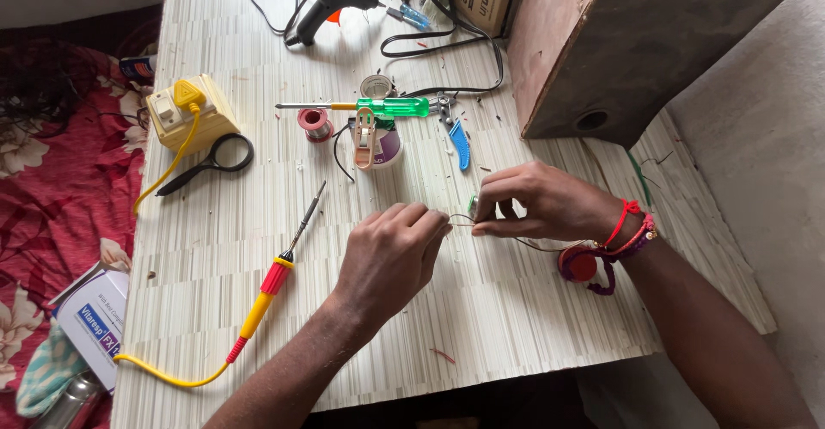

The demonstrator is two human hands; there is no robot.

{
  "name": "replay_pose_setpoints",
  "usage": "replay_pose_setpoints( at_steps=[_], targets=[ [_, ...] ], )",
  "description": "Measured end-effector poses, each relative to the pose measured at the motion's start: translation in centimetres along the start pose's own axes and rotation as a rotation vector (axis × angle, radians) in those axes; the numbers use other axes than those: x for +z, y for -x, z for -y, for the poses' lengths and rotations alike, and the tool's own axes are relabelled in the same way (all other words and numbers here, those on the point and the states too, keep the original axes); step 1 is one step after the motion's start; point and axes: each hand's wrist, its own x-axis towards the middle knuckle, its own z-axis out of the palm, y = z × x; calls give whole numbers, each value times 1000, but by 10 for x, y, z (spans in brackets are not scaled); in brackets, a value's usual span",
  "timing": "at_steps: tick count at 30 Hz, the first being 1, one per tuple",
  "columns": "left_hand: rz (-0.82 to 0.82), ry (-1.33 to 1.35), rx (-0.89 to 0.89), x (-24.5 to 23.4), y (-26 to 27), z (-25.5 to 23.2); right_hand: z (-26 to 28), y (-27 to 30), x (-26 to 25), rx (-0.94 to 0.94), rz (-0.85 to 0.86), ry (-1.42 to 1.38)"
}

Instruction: The person solders a wire to an electronic component using a soldering iron, then wraps black tape around the connection.

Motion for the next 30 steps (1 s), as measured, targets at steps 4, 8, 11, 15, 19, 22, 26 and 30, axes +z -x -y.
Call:
replay_pose_setpoints(
  at_steps=[4,8,11,15,19,22,26,30],
  targets=[
    [14,-18,11,2,2,-1,0,1,-2,7,49,6],
    [8,-21,19,-4,0,-4,-2,3,-7,-5,49,15],
    [10,-37,27,-8,-1,-7,-9,4,-8,19,-8,64],
    [15,-46,33,-10,-2,-9,-18,5,-10,-80,-329,153],
    [36,-43,27,-10,-3,-10,-15,8,-14,-38,-478,150],
    [15,-72,35,-8,-3,-9,-12,9,-14,-41,-364,271],
    [147,-163,1,-9,-4,-3,-13,15,-25,-36,-298,331],
    [231,-210,23,-11,0,2,-1,37,-48,38,-473,414]
  ],
)
